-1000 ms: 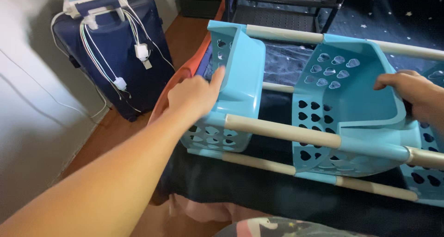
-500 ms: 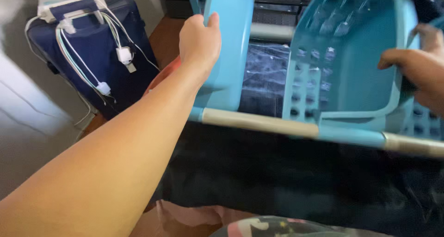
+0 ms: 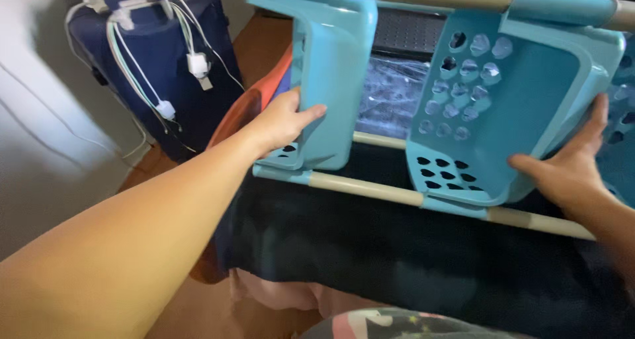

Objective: The person assembles a three-tier plastic storage rack by inserting white poles into blue basket frames and securing them. They align the baskets, slide the poles through the slots, and adjust the structure until it stands upright on a bed.

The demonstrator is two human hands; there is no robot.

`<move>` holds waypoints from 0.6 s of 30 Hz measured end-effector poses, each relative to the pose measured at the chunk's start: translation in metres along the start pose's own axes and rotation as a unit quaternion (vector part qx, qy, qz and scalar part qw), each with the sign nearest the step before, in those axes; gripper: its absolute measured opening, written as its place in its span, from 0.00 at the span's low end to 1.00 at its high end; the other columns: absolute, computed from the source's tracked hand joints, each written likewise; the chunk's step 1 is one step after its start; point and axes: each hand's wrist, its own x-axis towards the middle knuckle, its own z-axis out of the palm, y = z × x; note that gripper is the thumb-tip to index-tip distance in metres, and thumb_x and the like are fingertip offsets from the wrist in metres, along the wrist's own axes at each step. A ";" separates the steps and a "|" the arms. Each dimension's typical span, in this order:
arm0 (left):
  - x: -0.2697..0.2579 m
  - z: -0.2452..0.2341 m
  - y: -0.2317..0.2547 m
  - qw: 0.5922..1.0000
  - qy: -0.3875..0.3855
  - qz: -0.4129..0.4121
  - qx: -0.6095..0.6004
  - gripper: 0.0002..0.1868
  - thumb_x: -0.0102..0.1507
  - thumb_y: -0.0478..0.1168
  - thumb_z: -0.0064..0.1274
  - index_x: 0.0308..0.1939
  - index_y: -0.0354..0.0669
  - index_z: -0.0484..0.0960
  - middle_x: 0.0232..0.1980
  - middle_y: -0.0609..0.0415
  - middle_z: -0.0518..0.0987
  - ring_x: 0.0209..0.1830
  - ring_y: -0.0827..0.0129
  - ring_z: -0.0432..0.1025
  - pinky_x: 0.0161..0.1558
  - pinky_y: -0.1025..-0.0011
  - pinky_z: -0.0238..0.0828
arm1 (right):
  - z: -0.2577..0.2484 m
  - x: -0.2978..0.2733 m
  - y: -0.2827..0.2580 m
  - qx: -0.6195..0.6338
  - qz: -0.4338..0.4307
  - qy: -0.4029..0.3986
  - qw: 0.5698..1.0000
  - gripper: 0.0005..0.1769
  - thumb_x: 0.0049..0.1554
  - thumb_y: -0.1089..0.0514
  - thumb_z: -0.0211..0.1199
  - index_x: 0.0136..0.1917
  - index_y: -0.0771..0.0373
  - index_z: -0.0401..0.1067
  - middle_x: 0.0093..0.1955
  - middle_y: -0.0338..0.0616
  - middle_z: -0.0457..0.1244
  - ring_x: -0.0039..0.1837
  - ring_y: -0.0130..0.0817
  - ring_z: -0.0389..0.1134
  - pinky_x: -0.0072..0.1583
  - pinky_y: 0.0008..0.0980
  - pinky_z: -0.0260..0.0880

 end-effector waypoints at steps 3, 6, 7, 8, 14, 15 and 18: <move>-0.010 0.010 -0.005 1.000 0.021 -0.010 -0.019 0.20 0.65 0.42 0.54 0.60 0.40 0.78 0.54 0.51 0.85 0.53 0.67 0.79 0.56 0.68 0.75 | 0.004 -0.001 0.011 0.004 -0.046 0.007 0.999 0.83 0.47 0.68 0.75 0.83 0.44 0.05 0.84 0.67 0.31 0.85 0.69 0.43 0.73 0.66 0.63; -0.018 0.015 -0.011 0.998 0.058 0.020 0.031 0.19 0.65 0.41 0.55 0.60 0.39 0.79 0.53 0.49 0.85 0.53 0.66 0.78 0.56 0.68 0.73 | 0.012 -0.009 0.015 0.001 -0.014 0.007 1.000 0.85 0.46 0.68 0.75 0.81 0.45 0.02 0.84 0.68 0.29 0.85 0.68 0.41 0.75 0.63 0.60; -0.019 0.017 -0.012 0.995 0.074 0.033 0.058 0.19 0.66 0.42 0.56 0.60 0.38 0.79 0.54 0.48 0.84 0.54 0.66 0.78 0.56 0.68 0.71 | 0.011 -0.010 0.015 -0.006 -0.015 0.009 1.000 0.85 0.46 0.68 0.76 0.81 0.45 0.02 0.84 0.68 0.29 0.85 0.67 0.41 0.76 0.63 0.58; -0.022 0.019 -0.015 0.996 0.074 0.028 0.048 0.19 0.65 0.42 0.56 0.59 0.38 0.79 0.53 0.48 0.85 0.53 0.65 0.79 0.56 0.68 0.73 | 0.013 -0.013 0.016 -0.012 -0.015 0.008 1.000 0.86 0.46 0.68 0.77 0.81 0.45 0.01 0.84 0.68 0.29 0.86 0.67 0.40 0.77 0.63 0.56; -0.042 0.027 -0.016 0.990 0.092 -0.018 0.105 0.22 0.63 0.46 0.58 0.58 0.39 0.79 0.51 0.44 0.85 0.54 0.58 0.78 0.56 0.64 0.72 | 0.015 -0.034 0.013 0.015 -0.006 -0.006 1.000 0.85 0.47 0.66 0.75 0.78 0.53 -0.02 0.82 0.74 0.30 0.82 0.67 0.46 0.75 0.57 0.56; -0.049 0.029 -0.015 0.990 0.081 -0.038 0.112 0.22 0.63 0.47 0.59 0.57 0.38 0.80 0.51 0.43 0.85 0.53 0.58 0.79 0.56 0.64 0.73 | 0.015 -0.042 0.015 0.014 -0.009 -0.015 1.000 0.85 0.47 0.65 0.75 0.79 0.53 -0.02 0.83 0.73 0.31 0.83 0.65 0.46 0.76 0.58 0.56; -0.067 0.028 0.002 0.994 0.048 -0.062 0.073 0.24 0.61 0.48 0.59 0.57 0.37 0.80 0.52 0.44 0.85 0.53 0.59 0.80 0.57 0.64 0.74 | 0.019 -0.057 0.025 -0.011 0.009 -0.025 1.000 0.85 0.47 0.62 0.75 0.80 0.52 -0.01 0.84 0.71 0.35 0.84 0.63 0.48 0.77 0.59 0.57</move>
